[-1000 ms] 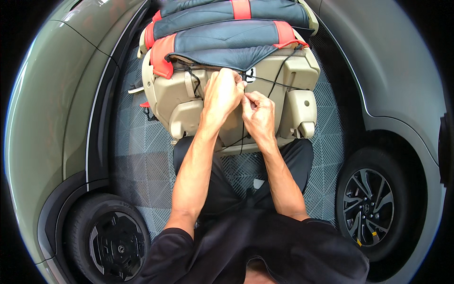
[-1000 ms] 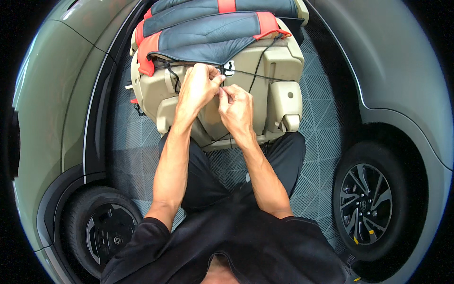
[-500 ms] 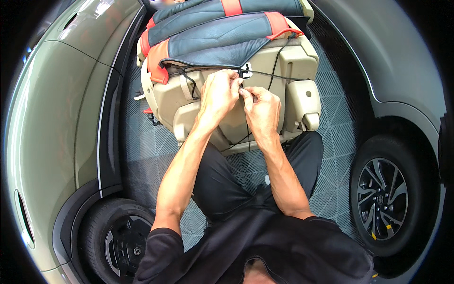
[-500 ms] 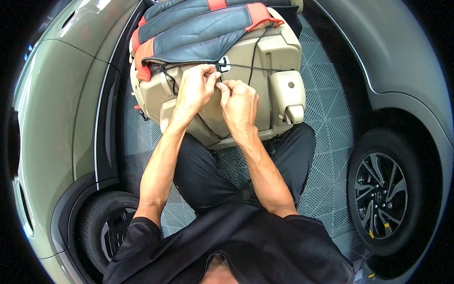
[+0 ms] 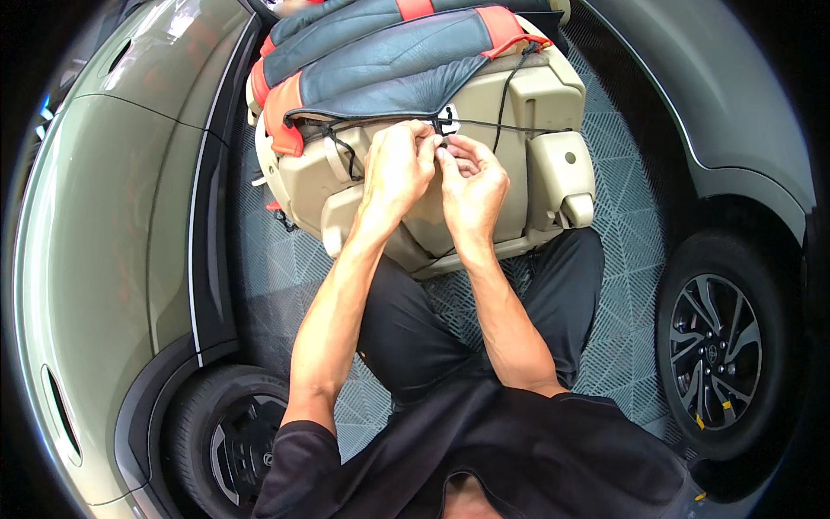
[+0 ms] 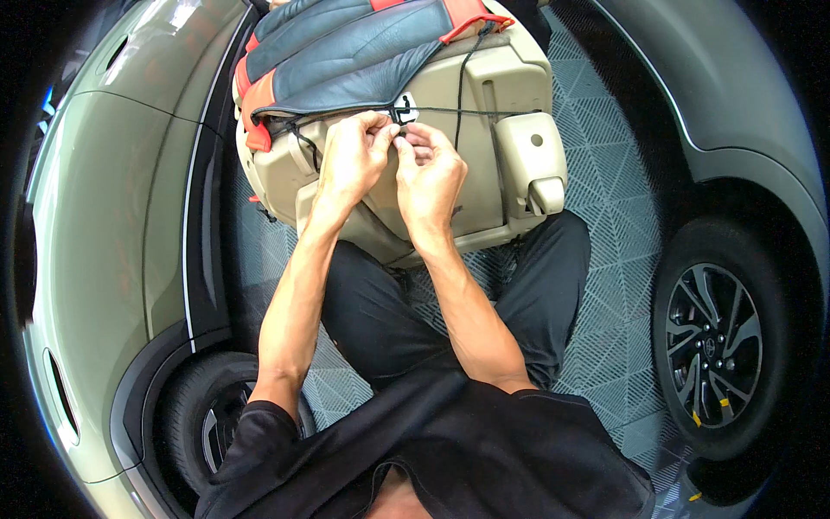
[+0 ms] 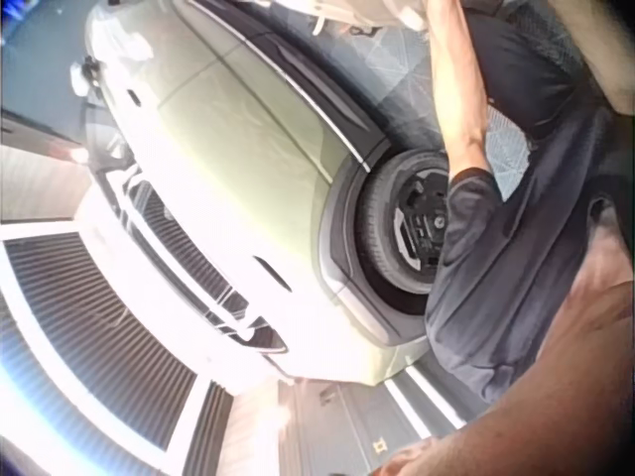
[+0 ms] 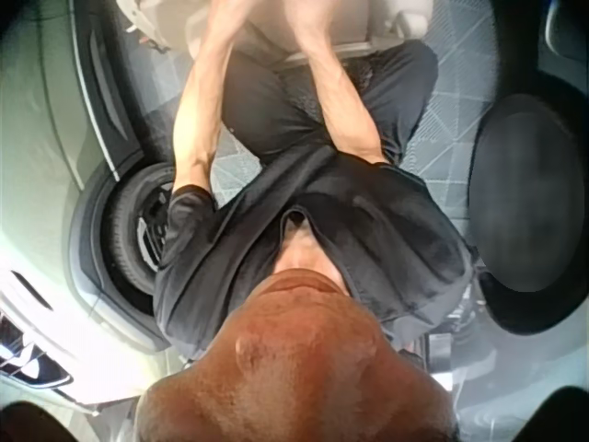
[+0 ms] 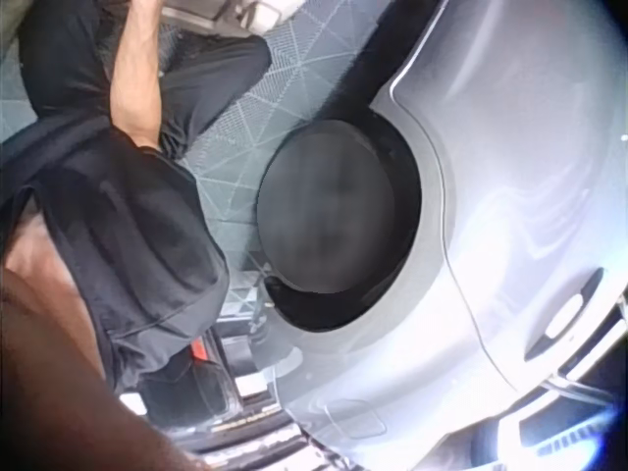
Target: The person sits on the floor and uses black bungee cords to secure a car seat to a red and black cushion. They repeatedly thread the cords through hooks on the seat frame, pull them tight, and tie knots to hold the assembly in place.
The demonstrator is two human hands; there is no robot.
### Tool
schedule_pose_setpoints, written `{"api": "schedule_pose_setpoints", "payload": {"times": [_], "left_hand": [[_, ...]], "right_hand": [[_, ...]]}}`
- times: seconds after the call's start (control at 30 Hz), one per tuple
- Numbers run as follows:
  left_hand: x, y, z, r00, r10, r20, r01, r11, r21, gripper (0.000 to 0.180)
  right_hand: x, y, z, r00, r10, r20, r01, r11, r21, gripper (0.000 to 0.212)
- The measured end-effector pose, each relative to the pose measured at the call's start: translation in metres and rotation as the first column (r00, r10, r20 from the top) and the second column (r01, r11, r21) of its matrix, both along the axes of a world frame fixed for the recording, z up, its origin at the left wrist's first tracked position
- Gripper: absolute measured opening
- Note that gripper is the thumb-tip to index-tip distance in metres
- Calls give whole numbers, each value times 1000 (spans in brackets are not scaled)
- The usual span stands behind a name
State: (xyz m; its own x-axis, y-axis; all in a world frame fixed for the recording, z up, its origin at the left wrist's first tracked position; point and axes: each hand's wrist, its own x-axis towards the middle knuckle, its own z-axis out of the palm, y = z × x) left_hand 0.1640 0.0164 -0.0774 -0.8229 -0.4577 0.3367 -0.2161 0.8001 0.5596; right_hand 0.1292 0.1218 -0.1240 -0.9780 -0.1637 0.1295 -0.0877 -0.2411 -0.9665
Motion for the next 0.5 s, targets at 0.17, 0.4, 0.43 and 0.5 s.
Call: {"api": "schedule_pose_setpoints", "payload": {"times": [0.17,0.4,0.43,0.5], "left_hand": [[-1,3,8,998,1,61,0,1000,-12,21],[-1,2,2,1000,-6,3,6,1000,13,21],[-1,2,2,1000,-5,3,4,1000,13,21],[-1,1,1,1000,-8,-14,8,1000,-2,21]], "right_hand": [[3,-5,0,992,-19,126,31,995,-96,14],[10,-11,-3,975,-147,-166,162,983,82,10],[10,-12,-2,978,-143,-153,154,986,65,12],[10,-13,2,983,-133,-129,138,990,30,15]]}}
